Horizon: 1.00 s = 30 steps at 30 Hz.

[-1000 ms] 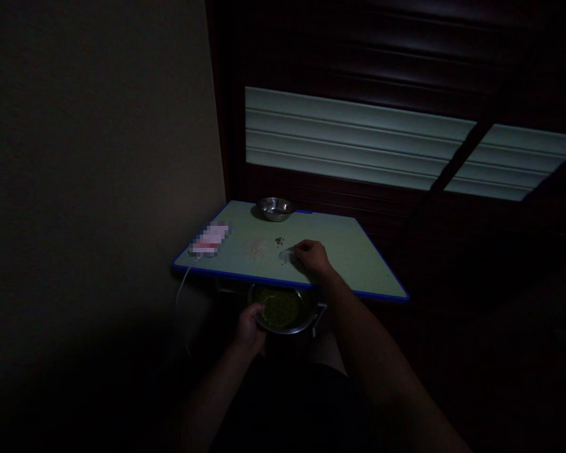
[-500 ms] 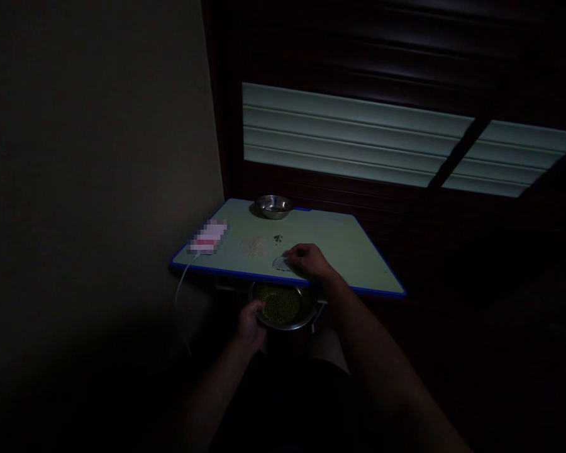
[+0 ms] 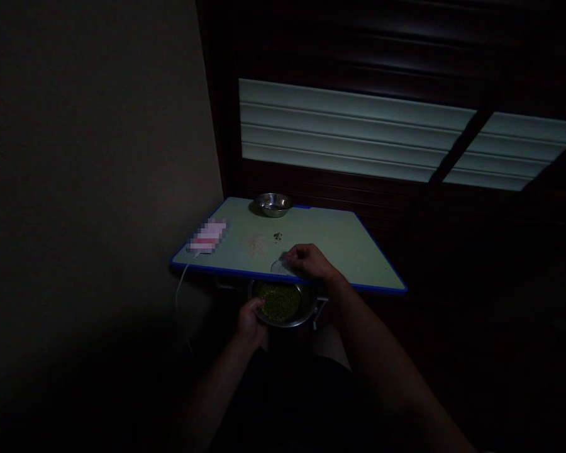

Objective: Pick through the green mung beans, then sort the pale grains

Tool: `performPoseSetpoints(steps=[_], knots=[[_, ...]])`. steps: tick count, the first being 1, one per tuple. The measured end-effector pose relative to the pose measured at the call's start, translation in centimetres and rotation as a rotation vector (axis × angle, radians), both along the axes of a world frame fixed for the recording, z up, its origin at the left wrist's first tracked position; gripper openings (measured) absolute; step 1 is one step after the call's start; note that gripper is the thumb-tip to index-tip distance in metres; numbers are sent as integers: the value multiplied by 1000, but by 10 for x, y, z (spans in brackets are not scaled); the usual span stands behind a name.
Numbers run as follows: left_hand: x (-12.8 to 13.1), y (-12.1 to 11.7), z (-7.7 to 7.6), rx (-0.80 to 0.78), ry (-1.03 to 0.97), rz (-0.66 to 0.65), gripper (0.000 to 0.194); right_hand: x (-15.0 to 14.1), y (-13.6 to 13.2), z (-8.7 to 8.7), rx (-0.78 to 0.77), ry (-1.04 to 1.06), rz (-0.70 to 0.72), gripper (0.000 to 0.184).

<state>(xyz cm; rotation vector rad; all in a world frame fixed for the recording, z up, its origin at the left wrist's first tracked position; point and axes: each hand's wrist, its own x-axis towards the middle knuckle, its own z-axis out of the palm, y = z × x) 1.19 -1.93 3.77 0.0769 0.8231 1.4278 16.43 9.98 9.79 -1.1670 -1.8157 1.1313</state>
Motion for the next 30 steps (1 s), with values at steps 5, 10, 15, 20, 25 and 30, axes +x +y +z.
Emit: performPoseSetpoints(steps=[5, 10, 15, 20, 25, 30], knots=[[1, 0, 0, -8, 14, 17, 27, 1, 0, 0, -12, 10, -3, 21], [0, 1, -4, -22, 23, 9, 28, 0, 3, 0, 46, 80, -57, 22], [-1, 2, -9, -11, 28, 5, 26, -1, 20, 1, -20, 192, -195, 15], [0, -1, -7, -33, 14, 6, 28, 0, 53, 0, 59, 102, -437, 16], [-1, -3, -5, -58, -17, 0, 38, -3, 81, 0, 249, -147, -595, 8], [-2, -4, -7, -66, -8, -4, 35, -16, 96, 3, 357, -330, -588, 8]])
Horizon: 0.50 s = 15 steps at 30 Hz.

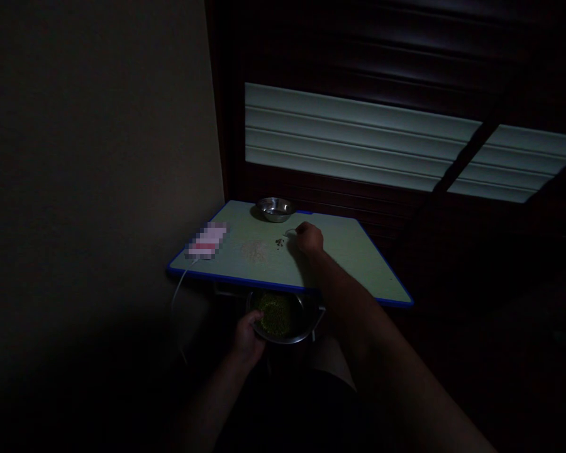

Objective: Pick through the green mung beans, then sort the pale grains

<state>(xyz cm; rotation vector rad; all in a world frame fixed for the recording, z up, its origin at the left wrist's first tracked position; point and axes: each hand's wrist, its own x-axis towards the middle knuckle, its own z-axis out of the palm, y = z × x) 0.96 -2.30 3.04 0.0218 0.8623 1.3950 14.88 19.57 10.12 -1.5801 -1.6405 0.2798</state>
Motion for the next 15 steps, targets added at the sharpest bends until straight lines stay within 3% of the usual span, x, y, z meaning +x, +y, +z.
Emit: performPoseSetpoints(steps=[8, 15], knots=[[2, -1, -1, -13, 11, -6, 31, -13, 3, 1, 6, -166, 247, 6], [3, -1, -4, -15, 35, -20, 27, 3, -2, -5, -15, -60, 469, 13]])
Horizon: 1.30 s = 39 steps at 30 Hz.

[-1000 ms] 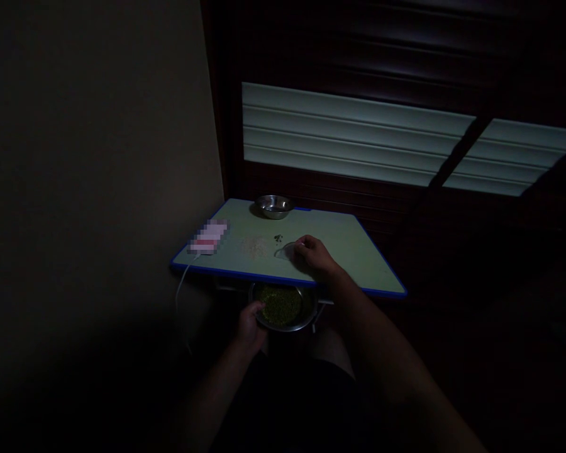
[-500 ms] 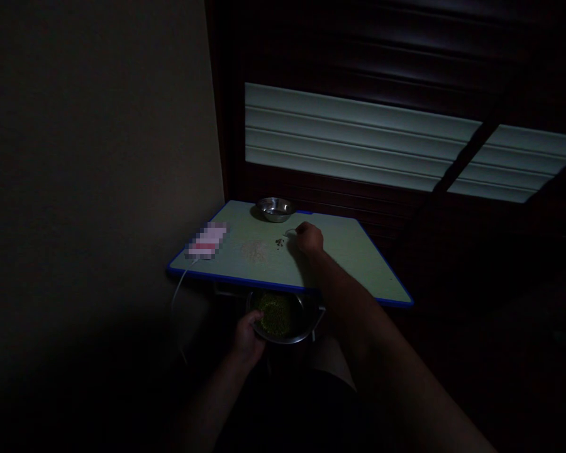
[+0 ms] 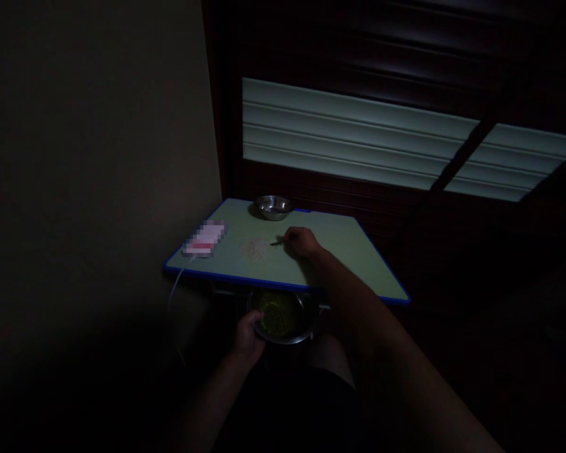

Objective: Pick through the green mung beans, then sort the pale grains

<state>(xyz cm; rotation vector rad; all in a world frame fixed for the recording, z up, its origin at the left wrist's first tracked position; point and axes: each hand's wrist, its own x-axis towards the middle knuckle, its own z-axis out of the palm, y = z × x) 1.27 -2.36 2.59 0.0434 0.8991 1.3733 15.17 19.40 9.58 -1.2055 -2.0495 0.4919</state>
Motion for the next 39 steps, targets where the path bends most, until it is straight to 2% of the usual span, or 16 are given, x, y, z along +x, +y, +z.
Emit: performPoseSetpoints(steps=[3, 11, 15, 20, 23, 27, 32, 36, 39], knots=[[1, 1, 0, -7, 14, -9, 25, 6, -4, -2, -22, 25, 49, 12], [3, 0, 3, 35, 10, 2, 38, 20, -19, -5, -46, 48, 137, 10], [4, 0, 1, 31, 3, -16, 36, 16, -21, -4, 5, 41, 65, 11], [4, 1, -1, 20, 8, -18, 32, -4, -17, 0, 52, 0, -84, 10], [2, 0, -1, -5, 12, -10, 26, -14, -12, 0, 61, -54, -117, 14], [0, -1, -1, -9, -6, 6, 22, -16, -7, -1, 50, -75, -39, 16], [1, 0, -1, -6, -26, 26, 30, -5, -3, -7, -55, 50, 106, 10], [2, 0, -1, 16, -34, 17, 30, 6, -8, -10, -81, 131, 178, 3], [3, 0, 1, 24, -30, 19, 30, 13, -15, -9, -90, 165, 204, 7]])
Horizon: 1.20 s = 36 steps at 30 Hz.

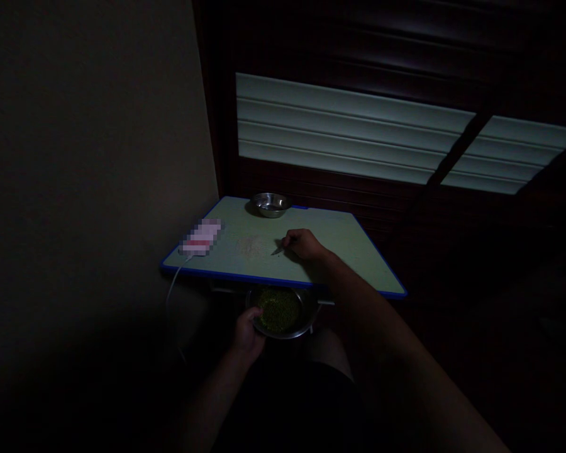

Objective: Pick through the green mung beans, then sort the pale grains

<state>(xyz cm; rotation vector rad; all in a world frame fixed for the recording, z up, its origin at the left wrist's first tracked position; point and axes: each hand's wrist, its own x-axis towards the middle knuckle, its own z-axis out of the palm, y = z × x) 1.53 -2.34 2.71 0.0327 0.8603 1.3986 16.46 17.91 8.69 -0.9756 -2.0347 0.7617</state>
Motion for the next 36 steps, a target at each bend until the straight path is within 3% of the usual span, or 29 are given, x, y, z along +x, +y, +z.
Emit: performPoseSetpoints(steps=[8, 14, 18, 22, 29, 36], knots=[[2, 2, 0, -12, 26, -16, 21, 8, -14, 0, -48, 60, -19, 6], [3, 2, 0, 7, 11, -18, 32, 10, -26, 8, 15, 326, -260, 4], [2, 2, -1, 15, 7, -16, 30, 14, -36, 7, -73, 435, -346, 15], [2, 3, -2, 14, 12, -21, 28, 15, -46, -1, -132, 393, -364, 19], [2, 2, -1, 30, 23, -32, 38, 8, -56, -1, -43, 200, -311, 9], [0, 2, -1, 47, 30, -23, 38, 9, -57, 0, -40, 200, -268, 9]])
